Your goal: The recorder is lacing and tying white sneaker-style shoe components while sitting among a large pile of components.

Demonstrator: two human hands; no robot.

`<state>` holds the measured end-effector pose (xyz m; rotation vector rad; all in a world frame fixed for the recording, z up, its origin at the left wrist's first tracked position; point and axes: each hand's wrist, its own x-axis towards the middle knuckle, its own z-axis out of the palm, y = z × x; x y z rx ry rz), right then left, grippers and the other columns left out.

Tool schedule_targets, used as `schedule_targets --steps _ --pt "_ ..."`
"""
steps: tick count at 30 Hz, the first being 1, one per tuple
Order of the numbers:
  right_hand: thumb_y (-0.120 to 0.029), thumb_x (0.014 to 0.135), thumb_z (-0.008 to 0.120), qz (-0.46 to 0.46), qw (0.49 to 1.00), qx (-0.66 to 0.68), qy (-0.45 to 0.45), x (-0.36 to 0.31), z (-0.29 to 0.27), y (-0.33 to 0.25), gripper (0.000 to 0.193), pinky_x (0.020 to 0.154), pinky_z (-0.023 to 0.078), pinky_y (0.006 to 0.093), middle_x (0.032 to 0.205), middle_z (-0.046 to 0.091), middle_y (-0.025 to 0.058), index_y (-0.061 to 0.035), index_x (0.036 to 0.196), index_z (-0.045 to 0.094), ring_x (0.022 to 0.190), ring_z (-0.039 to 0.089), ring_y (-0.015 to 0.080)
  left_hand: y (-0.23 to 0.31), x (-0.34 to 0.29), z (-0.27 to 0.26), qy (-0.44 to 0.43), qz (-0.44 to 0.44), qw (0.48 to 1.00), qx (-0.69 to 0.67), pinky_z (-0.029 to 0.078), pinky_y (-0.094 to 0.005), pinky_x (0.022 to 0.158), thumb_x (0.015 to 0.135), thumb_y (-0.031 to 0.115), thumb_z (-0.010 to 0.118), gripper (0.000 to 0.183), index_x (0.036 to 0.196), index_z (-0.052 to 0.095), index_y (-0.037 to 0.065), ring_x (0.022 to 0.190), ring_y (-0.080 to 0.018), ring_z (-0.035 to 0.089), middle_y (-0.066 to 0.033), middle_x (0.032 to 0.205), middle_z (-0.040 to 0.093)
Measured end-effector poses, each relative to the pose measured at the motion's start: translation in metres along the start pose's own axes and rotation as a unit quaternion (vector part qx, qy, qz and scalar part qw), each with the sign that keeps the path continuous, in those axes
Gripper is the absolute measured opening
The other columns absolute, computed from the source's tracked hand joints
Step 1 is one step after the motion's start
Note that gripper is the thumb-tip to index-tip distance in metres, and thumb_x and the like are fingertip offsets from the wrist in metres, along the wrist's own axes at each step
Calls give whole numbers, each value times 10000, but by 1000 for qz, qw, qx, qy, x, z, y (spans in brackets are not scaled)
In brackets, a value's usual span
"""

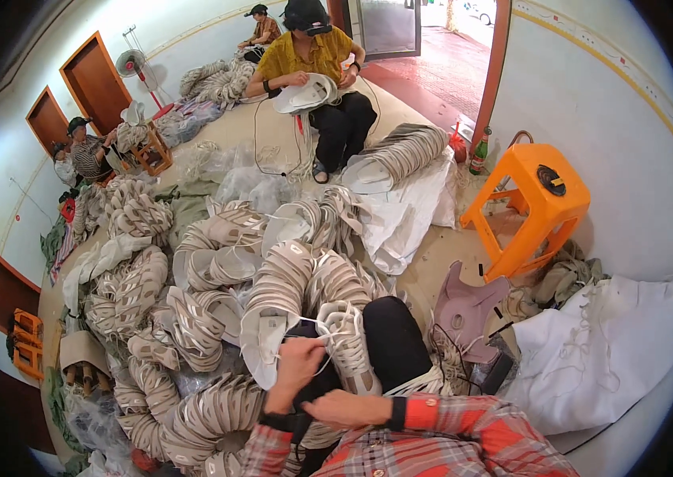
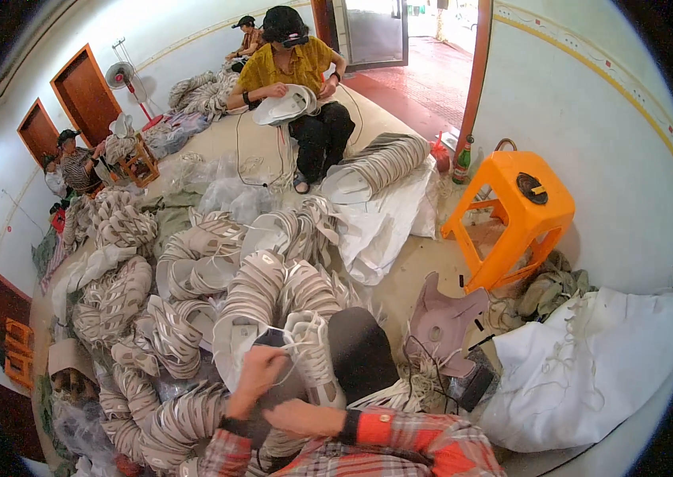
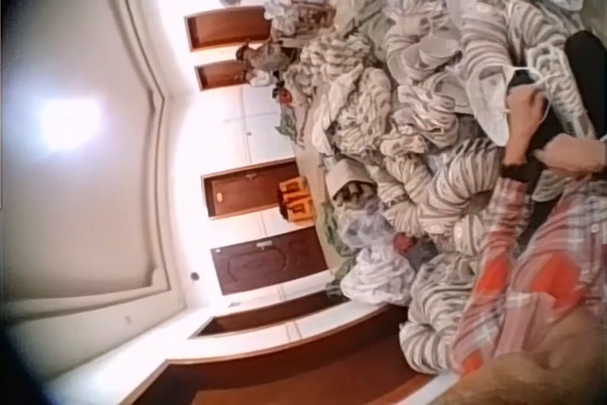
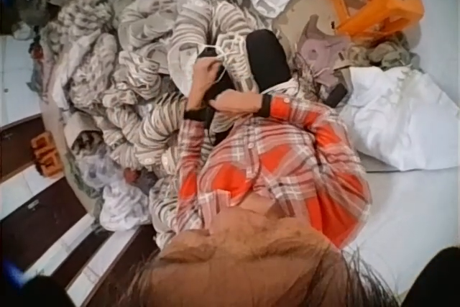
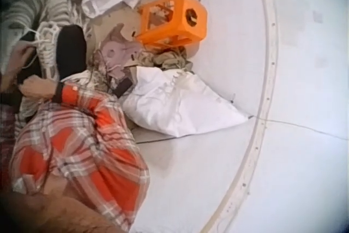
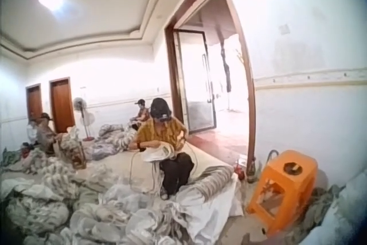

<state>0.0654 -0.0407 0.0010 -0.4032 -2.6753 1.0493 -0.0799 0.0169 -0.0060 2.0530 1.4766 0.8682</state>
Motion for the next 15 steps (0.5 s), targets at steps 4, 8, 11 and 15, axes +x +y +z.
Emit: schedule_targets --steps 4,8,11,15 --pt "-94 755 508 100 994 -9 -52 -48 -15 16 280 549 478 448 715 591 208 -2 1019 488 689 606 375 10 8 43 -87 0 980 179 378 -416 663 761 318 629 219 783 590 103 767 -276 536 -78 759 581" --pt "-163 770 517 226 973 36 -20 -79 -45 35 194 565 474 454 697 589 201 -50 926 540 669 592 387 9 12 43 -89 -179 980 -14 428 -461 635 821 249 547 211 822 560 39 753 -382 582 -193 757 605" --pt "-161 843 488 273 951 110 100 -92 -54 71 178 492 481 389 629 574 177 -32 936 567 553 603 300 11 39 40 -66 -157 985 23 454 -465 659 811 269 525 230 810 600 52 753 -396 591 -202 729 608" --pt "-148 884 466 407 848 281 191 -69 -75 86 165 428 455 323 567 536 122 -3 919 539 484 588 201 -2 50 33 -70 -160 980 93 466 -452 693 785 289 529 248 807 638 68 778 -370 597 -168 775 630"
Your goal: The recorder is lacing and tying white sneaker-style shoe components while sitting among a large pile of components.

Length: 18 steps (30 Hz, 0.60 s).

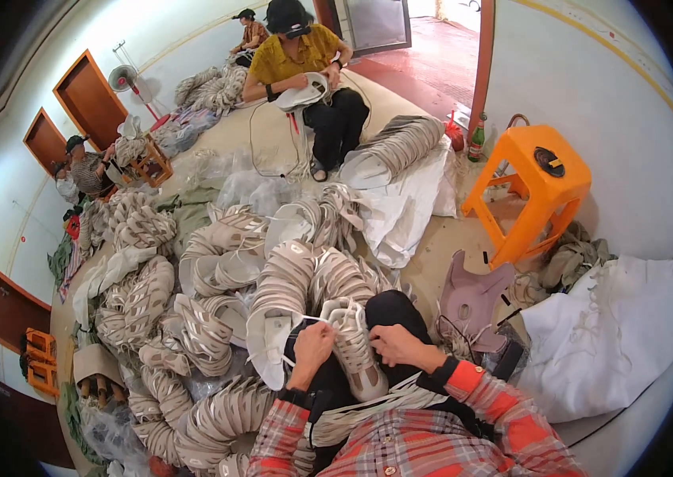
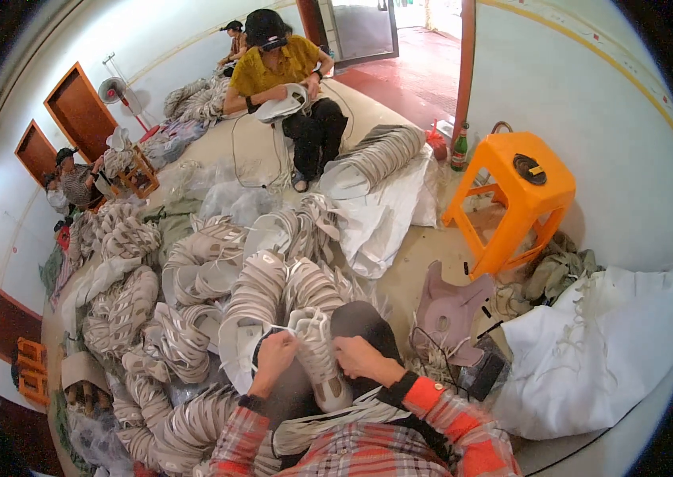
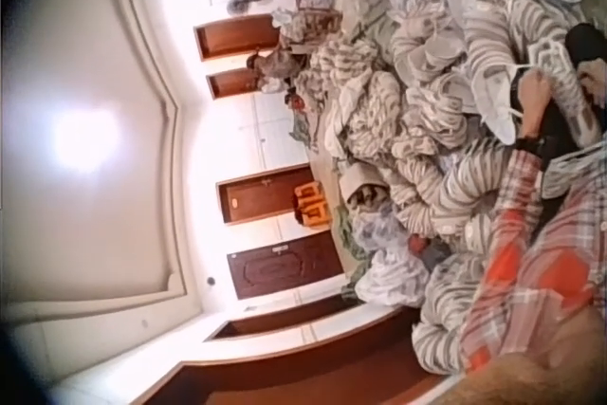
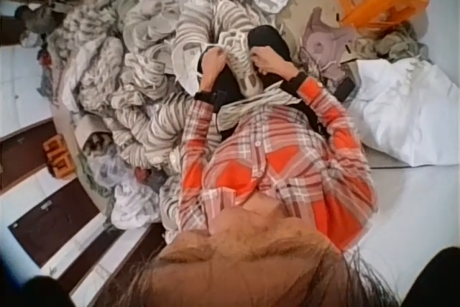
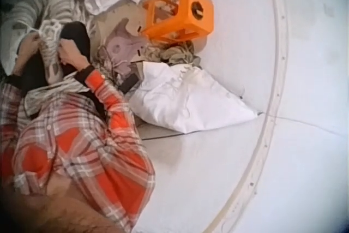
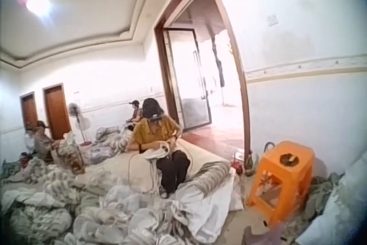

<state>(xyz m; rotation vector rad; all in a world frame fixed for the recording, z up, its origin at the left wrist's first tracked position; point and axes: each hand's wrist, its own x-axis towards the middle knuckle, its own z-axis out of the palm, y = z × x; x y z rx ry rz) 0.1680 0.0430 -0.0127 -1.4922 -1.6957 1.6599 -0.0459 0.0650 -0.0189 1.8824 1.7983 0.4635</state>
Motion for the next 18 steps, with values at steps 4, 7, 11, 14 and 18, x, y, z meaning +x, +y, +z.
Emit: schedule_targets --steps 4,7,11,14,18 --pt "-181 867 463 -294 940 -151 79 38 28 -9 191 537 459 389 654 566 166 -3 889 530 597 583 309 -43 -24 -26 -122 29 992 2 459 -423 747 780 272 532 233 825 653 78 872 -323 590 -157 903 629" --pt "-248 860 483 -296 934 -200 -4 32 19 -3 198 504 470 348 607 588 95 -70 858 570 524 588 228 -32 -35 -58 -269 143 949 -75 462 -373 721 806 208 520 197 885 616 55 784 -285 592 -138 804 622" --pt "-237 835 579 -130 984 -82 -90 19 20 -17 210 454 461 299 592 569 75 -30 798 591 508 573 182 -61 -77 -129 -212 213 949 -100 456 -346 678 880 249 471 235 902 578 41 720 -244 567 -116 740 590" --pt "-284 863 572 -248 958 -111 -90 47 28 7 252 430 456 244 597 579 48 -34 838 596 472 557 108 -134 -135 -168 -202 146 966 -73 453 -337 695 894 256 477 249 958 580 39 742 -216 578 -129 829 621" --pt "-284 862 575 -194 957 -133 -170 48 29 -15 275 432 447 256 592 582 57 -13 828 606 469 548 116 -161 -209 -189 3 -46 991 126 459 -359 624 872 217 539 203 901 647 48 614 -259 544 -107 757 611"
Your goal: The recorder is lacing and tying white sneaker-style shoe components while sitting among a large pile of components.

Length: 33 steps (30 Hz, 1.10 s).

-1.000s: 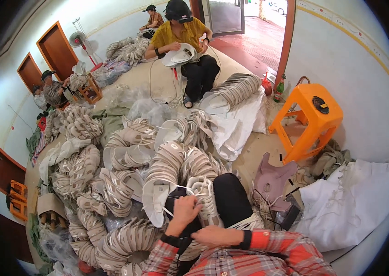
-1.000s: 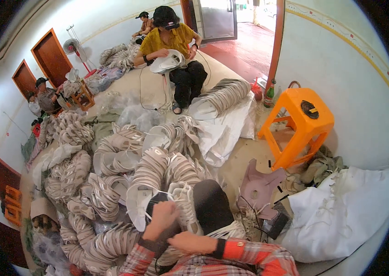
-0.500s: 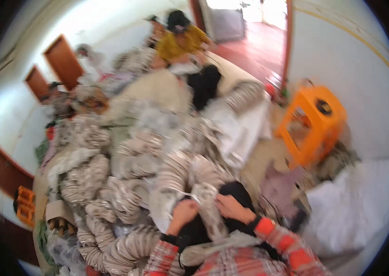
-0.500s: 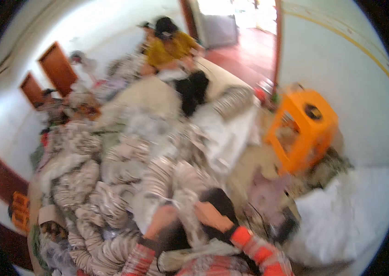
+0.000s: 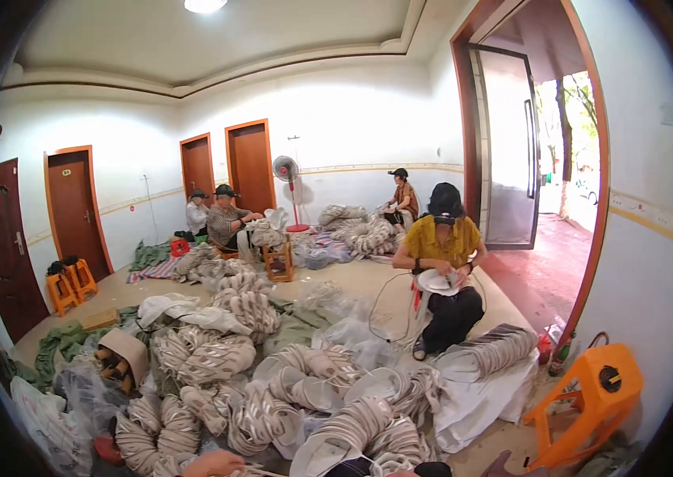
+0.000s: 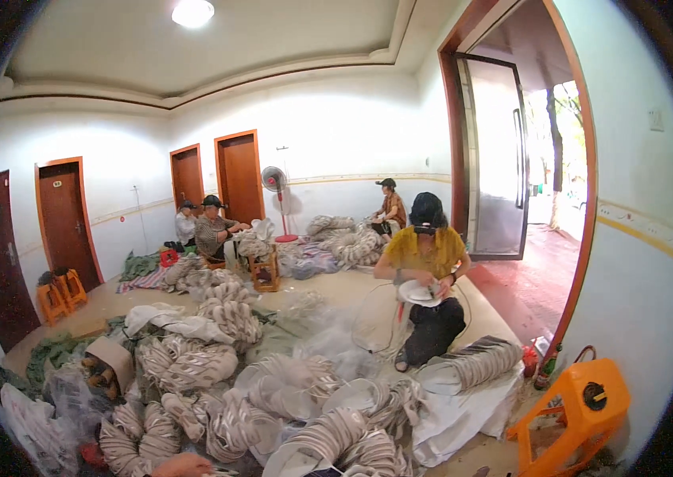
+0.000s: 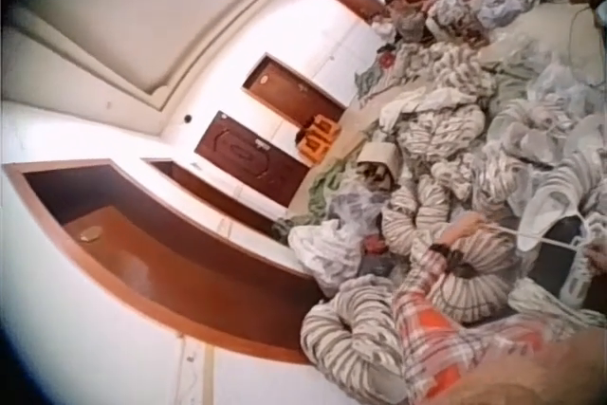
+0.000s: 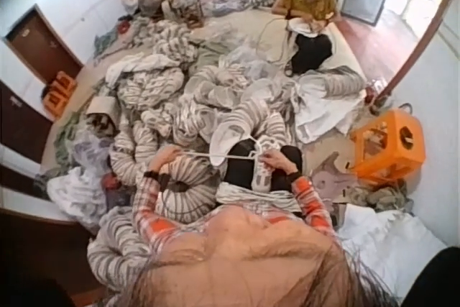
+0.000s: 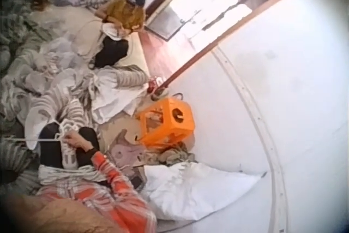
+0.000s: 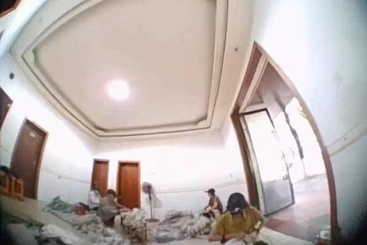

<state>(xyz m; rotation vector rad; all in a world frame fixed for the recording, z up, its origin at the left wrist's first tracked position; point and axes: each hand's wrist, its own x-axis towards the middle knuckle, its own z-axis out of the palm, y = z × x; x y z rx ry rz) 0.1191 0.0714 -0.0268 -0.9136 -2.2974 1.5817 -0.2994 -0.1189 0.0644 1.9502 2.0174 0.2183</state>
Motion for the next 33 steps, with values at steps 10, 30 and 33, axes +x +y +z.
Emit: schedule_targets --steps 10,30,33 --pt "-348 830 554 113 983 -38 -136 -42 16 -148 315 532 462 349 672 599 133 -42 860 625 593 591 237 1 41 136 138 -94 912 -374 471 -333 593 880 150 503 201 993 602 16 633 -229 568 -113 803 614" --pt "-190 854 469 -222 941 -250 52 73 -98 -47 192 630 458 346 755 610 133 -29 898 563 711 595 194 144 88 184 123 -93 837 -524 420 -268 548 824 198 579 213 784 629 -4 563 -100 496 -39 635 591" --pt "-171 863 453 -174 970 -168 -11 27 -2 -20 181 637 458 342 766 612 131 -27 907 553 724 596 183 134 106 183 121 67 955 -263 481 -337 715 811 233 562 210 883 650 56 754 -250 630 -127 761 635"
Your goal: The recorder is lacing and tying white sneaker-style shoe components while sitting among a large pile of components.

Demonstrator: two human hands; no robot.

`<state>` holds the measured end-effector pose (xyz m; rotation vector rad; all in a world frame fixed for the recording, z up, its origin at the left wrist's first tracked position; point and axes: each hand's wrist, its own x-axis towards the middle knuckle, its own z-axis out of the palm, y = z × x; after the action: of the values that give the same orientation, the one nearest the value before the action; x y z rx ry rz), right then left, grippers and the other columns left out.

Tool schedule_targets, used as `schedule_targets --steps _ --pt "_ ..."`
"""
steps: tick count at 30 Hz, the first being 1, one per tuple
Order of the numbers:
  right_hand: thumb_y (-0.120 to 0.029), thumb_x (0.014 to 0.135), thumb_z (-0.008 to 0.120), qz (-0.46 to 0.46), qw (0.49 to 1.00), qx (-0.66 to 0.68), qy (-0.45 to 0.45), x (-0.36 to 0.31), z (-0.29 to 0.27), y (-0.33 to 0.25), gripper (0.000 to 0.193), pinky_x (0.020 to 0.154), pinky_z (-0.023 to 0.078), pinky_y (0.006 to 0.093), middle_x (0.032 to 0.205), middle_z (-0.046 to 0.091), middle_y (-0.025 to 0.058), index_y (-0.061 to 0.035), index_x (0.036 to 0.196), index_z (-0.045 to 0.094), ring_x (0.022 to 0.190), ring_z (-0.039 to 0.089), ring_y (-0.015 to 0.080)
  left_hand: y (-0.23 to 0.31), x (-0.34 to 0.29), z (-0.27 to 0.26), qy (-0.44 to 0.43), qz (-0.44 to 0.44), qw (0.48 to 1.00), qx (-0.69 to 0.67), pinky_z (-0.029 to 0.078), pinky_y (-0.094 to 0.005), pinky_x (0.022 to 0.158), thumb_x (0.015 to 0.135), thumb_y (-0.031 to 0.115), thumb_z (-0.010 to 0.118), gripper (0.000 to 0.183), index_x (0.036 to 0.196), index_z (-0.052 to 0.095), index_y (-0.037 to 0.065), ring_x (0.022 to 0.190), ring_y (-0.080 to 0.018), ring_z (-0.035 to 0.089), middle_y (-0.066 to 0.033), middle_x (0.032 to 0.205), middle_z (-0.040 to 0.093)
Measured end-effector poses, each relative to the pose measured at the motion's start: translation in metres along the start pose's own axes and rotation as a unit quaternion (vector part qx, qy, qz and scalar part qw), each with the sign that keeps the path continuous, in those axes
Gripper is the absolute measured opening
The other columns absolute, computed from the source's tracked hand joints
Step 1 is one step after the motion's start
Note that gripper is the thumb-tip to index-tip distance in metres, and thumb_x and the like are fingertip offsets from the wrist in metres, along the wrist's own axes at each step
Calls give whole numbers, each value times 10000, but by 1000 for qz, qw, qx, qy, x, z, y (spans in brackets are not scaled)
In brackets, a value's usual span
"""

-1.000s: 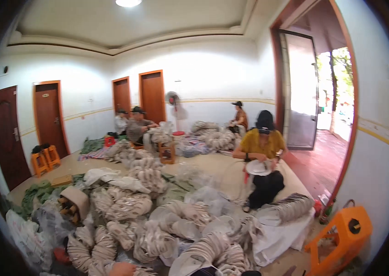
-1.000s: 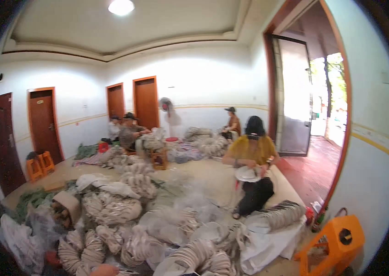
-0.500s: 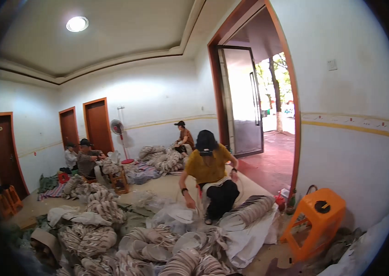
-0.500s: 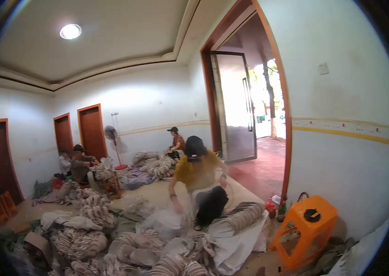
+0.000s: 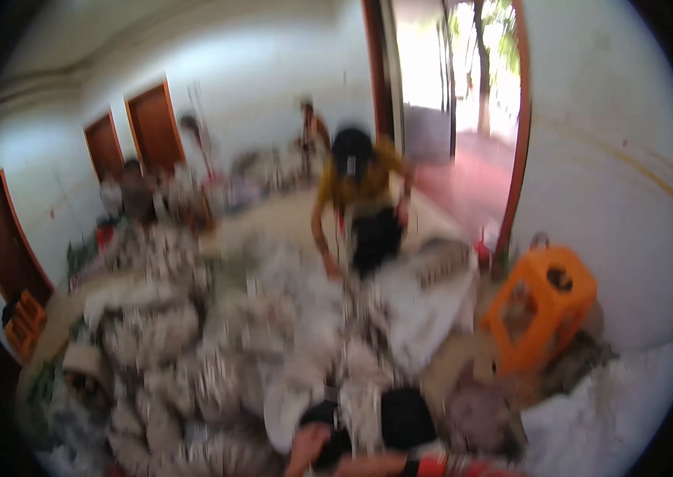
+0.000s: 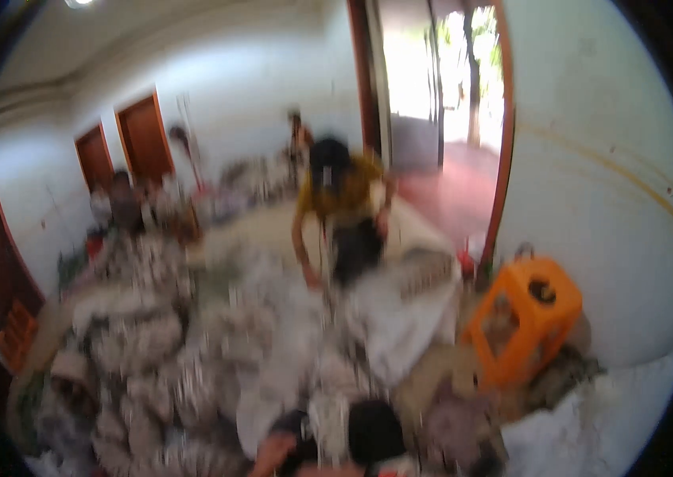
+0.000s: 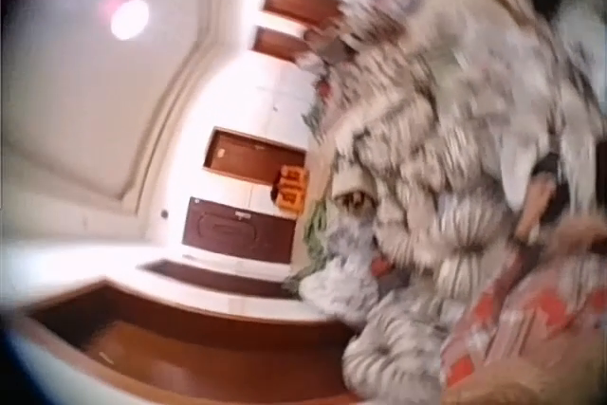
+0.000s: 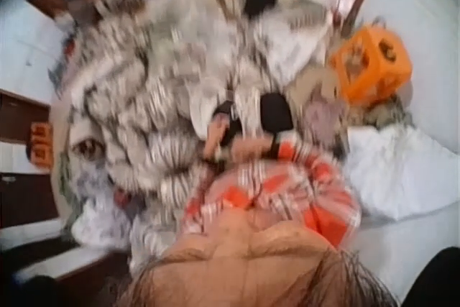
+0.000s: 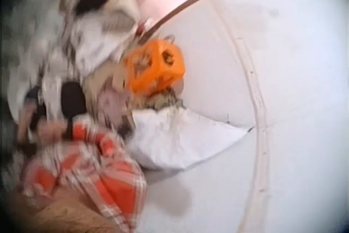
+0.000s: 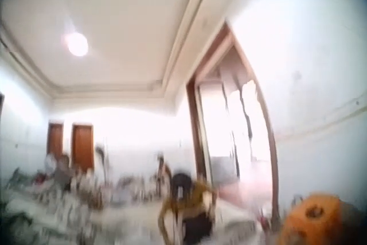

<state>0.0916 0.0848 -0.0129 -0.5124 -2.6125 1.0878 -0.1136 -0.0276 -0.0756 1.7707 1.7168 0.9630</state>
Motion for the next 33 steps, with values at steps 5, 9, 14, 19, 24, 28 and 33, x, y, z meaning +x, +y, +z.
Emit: schedule_targets --steps 5,9,14,19,24,28,33 --pt "-225 862 480 235 960 -70 135 -52 -23 -26 215 641 475 437 698 605 187 -57 936 593 684 605 364 85 20 -2 -57 -49 996 -52 480 -304 600 812 156 573 161 851 659 25 664 -250 644 -134 707 640" --pt "-214 870 421 225 963 -45 138 -54 -4 -6 204 651 466 456 779 611 177 -70 886 564 737 588 376 74 19 22 4 -49 999 -6 477 -382 586 804 208 588 183 841 652 41 673 -334 617 -157 707 625" --pt "-188 857 435 243 963 -48 104 -42 18 -6 194 666 472 446 811 621 168 -56 888 574 783 598 367 70 23 33 44 -92 994 50 476 -431 586 803 220 575 162 780 631 70 669 -354 607 -158 710 622" --pt "-234 878 456 245 962 -95 70 -32 12 9 216 657 477 429 787 617 189 -73 952 578 765 604 359 72 38 37 56 -57 991 106 474 -425 587 797 209 559 154 789 632 72 676 -338 612 -140 744 630" --pt "-208 861 445 237 970 -44 21 -33 25 46 221 560 486 394 739 611 164 -33 904 575 640 609 305 79 47 44 -6 43 959 280 484 -430 503 786 192 512 171 651 532 89 568 -310 598 -112 651 572" --pt "-218 902 440 319 923 210 -42 -23 13 15 275 403 450 269 633 596 59 -49 1082 560 452 549 136 66 37 47 -57 -34 973 223 501 -417 576 812 199 482 156 784 573 75 677 -291 627 -159 804 617" --pt "-248 912 430 337 904 250 -86 -18 -11 18 343 366 416 222 577 566 11 -62 1185 521 424 529 96 83 31 31 42 -5 997 64 447 -491 562 800 218 485 248 654 567 35 658 -400 577 -200 679 588"
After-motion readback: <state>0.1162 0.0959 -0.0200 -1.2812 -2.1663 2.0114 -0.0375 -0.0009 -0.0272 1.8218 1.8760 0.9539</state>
